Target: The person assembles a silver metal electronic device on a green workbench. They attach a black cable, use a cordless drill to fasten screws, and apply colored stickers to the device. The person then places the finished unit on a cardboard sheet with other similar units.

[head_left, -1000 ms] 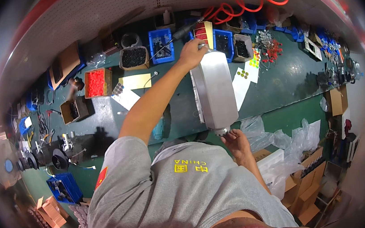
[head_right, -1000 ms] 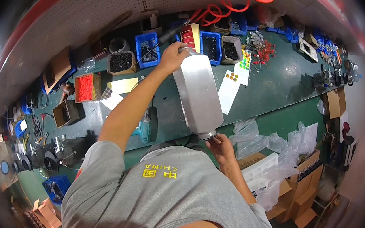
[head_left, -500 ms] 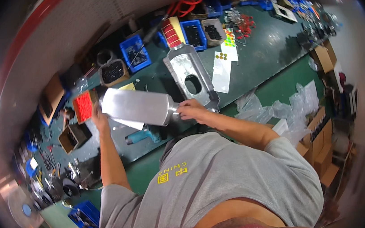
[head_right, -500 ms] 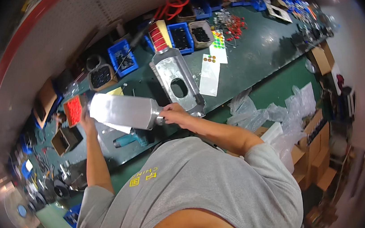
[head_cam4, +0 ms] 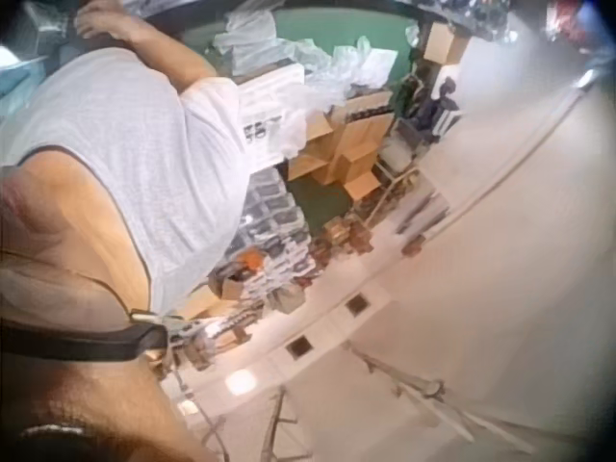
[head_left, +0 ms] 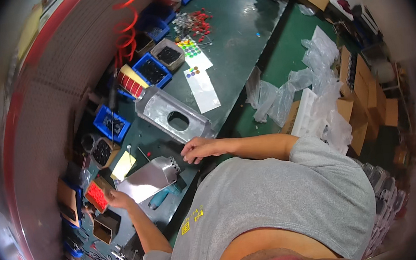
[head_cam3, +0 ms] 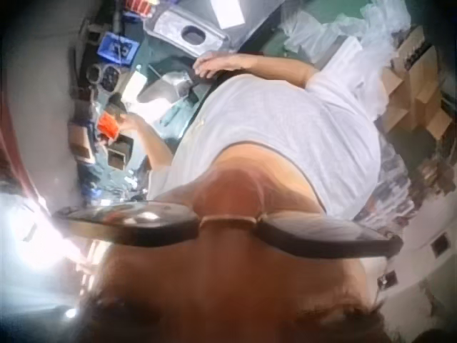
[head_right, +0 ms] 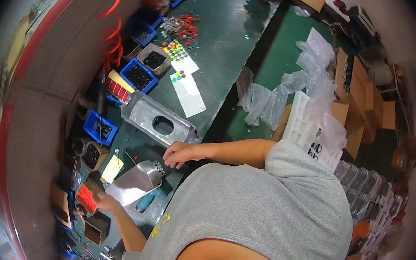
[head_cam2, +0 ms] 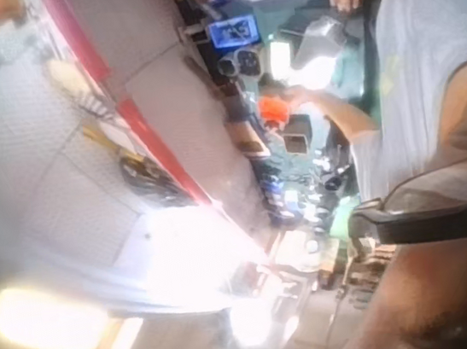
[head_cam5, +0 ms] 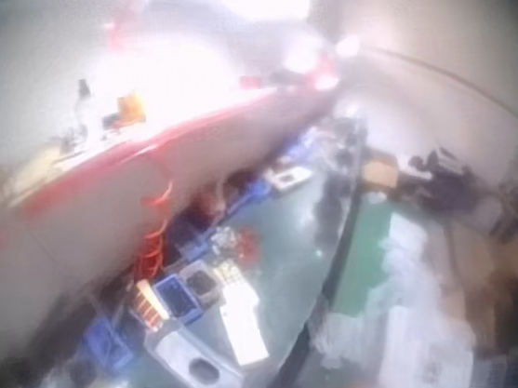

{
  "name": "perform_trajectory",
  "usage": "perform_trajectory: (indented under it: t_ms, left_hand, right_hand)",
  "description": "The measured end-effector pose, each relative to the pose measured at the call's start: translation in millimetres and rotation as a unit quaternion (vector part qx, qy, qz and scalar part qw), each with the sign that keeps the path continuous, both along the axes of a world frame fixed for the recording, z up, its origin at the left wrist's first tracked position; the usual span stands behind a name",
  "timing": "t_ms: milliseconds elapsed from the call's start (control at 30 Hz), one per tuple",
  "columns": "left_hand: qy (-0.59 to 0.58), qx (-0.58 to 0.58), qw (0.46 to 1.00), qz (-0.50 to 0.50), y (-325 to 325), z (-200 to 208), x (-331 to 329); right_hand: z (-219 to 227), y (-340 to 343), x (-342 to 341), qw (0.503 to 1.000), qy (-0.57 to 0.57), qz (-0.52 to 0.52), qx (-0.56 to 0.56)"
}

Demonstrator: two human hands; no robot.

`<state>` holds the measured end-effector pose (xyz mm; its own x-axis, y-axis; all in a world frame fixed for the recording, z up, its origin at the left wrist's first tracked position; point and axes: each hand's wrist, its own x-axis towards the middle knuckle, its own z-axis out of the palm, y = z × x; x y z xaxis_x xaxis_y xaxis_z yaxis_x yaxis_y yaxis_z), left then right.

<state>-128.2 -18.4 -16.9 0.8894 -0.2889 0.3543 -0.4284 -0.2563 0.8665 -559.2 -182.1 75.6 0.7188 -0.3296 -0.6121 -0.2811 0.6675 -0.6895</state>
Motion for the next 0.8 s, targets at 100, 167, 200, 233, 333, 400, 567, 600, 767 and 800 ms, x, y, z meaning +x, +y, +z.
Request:
perform_trajectory:
  t_ms: [100, 167, 200, 233, 333, 400, 567, 600, 767, 800]
  left_hand:
    - [-0.033, 0.097, 0.985, -0.138, -69.3, 64.3, -108.7]
    - [0.008, 0.115, 0.965, -0.235, -96.0, 89.7, -185.9]
    - [0.052, 0.079, 0.948, -0.303, -103.8, 85.8, -217.1]
    - [0.023, 0.099, 0.93, -0.353, -111.7, 88.7, -254.4]
    - [0.007, 0.125, 0.873, -0.472, -126.9, 79.1, -351.1]
    - [0.098, 0.154, 0.824, -0.536, -137.5, 87.5, -413.9]
    - [0.07, 0.218, 0.692, -0.685, -181.8, 76.4, -509.1]
    - [0.065, 0.231, 0.677, -0.696, -193.5, 78.0, -525.4]
    - [0.093, 0.266, 0.62, -0.732, -251.8, 70.3, -570.2]
    - [0.097, 0.271, 0.613, -0.736, -262.5, 66.3, -575.7]
  right_hand:
    - [7.1, -9.9, -66.1, 0.997, -0.013, -0.074, -0.014]
    - [9.7, -16.9, -112.6, 0.992, -0.006, -0.126, -0.02]
    - [10.1, -18.1, -137.4, 0.985, 0.022, -0.171, -0.022]
    - [8.3, -18.1, -164.8, 0.976, 0.038, -0.214, -0.016]
    - [-4.5, -12.2, -255.1, 0.944, 0.086, -0.318, -0.016]
    - [-8.3, -3.7, -316.2, 0.925, 0.092, -0.369, -0.012]
    - [-29.8, 29.3, -440.4, 0.853, 0.131, -0.504, -0.012]
    - [-37.9, 35.0, -457.8, 0.837, 0.123, -0.533, 0.001]
    - [-57.6, 31.6, -498.7, 0.786, 0.093, -0.61, 0.052]
    - [-61.0, 25.7, -502.8, 0.782, 0.091, -0.614, 0.059]
